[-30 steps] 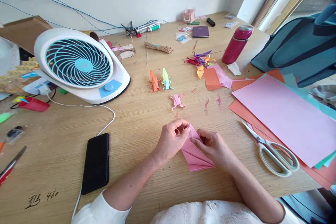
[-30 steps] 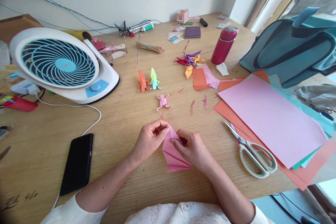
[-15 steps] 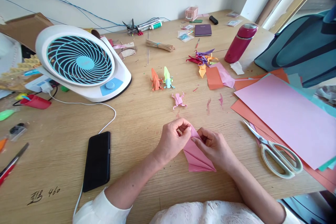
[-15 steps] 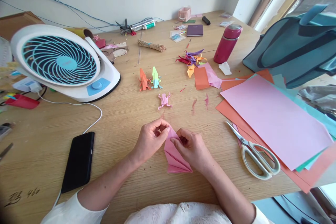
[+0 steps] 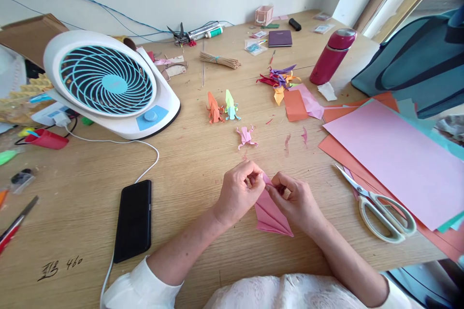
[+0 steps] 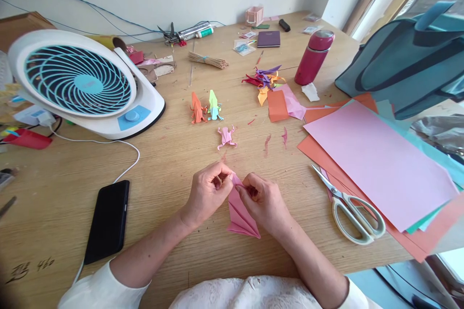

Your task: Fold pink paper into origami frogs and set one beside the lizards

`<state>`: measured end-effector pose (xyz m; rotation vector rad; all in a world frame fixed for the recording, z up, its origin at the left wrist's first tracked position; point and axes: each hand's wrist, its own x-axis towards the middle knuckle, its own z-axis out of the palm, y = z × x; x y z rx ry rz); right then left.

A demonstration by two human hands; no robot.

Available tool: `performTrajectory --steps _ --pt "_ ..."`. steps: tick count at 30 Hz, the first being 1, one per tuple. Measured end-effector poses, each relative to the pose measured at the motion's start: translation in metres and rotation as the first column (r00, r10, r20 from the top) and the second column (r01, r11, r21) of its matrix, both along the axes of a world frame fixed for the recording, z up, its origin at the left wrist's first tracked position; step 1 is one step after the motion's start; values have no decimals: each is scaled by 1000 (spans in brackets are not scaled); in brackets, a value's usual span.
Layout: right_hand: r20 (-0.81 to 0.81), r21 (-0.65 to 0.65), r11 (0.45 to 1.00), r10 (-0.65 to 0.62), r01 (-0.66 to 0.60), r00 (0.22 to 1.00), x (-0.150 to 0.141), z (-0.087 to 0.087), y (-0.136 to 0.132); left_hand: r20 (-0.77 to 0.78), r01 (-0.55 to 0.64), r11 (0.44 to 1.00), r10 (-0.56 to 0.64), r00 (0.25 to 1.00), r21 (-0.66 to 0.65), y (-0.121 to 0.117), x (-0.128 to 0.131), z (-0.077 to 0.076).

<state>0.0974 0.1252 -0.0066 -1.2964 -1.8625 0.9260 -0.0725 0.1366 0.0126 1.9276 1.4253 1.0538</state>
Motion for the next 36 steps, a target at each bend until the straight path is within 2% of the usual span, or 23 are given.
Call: performTrajectory --steps 4,9,15,19,26,28,31,34,36 --pt "-13 11 1000 -7 7 1000 1 0 0 24 6 1000 -6 1000 -19 0 1 0" --pt "-43 21 998 -52 53 998 3 0 1 140 23 985 1 990 -172 1 4 2" --pt "-48 21 997 -76 78 996 2 0 -1 192 28 953 32 981 -301 2 5 2" --pt "-32 56 995 -83 84 996 1 -2 -1 171 13 951 42 984 -310 2 4 1" --pt "-27 152 985 -82 85 996 -2 -1 -3 138 0 969 35 990 -245 0 6 3" --pt "-87 110 992 -57 66 995 -1 2 -4 158 17 971 21 987 -237 0 6 6" --pt "-259 -74 997 -33 15 965 2 6 -1 202 61 967 -9 979 -249 1 6 10" --pt "-453 -268 962 -85 -45 887 5 9 3 258 141 951 -69 964 -275 1 5 14" --pt "-533 -345 935 -125 -80 837 5 10 6 299 205 929 -111 948 -308 1 5 15"
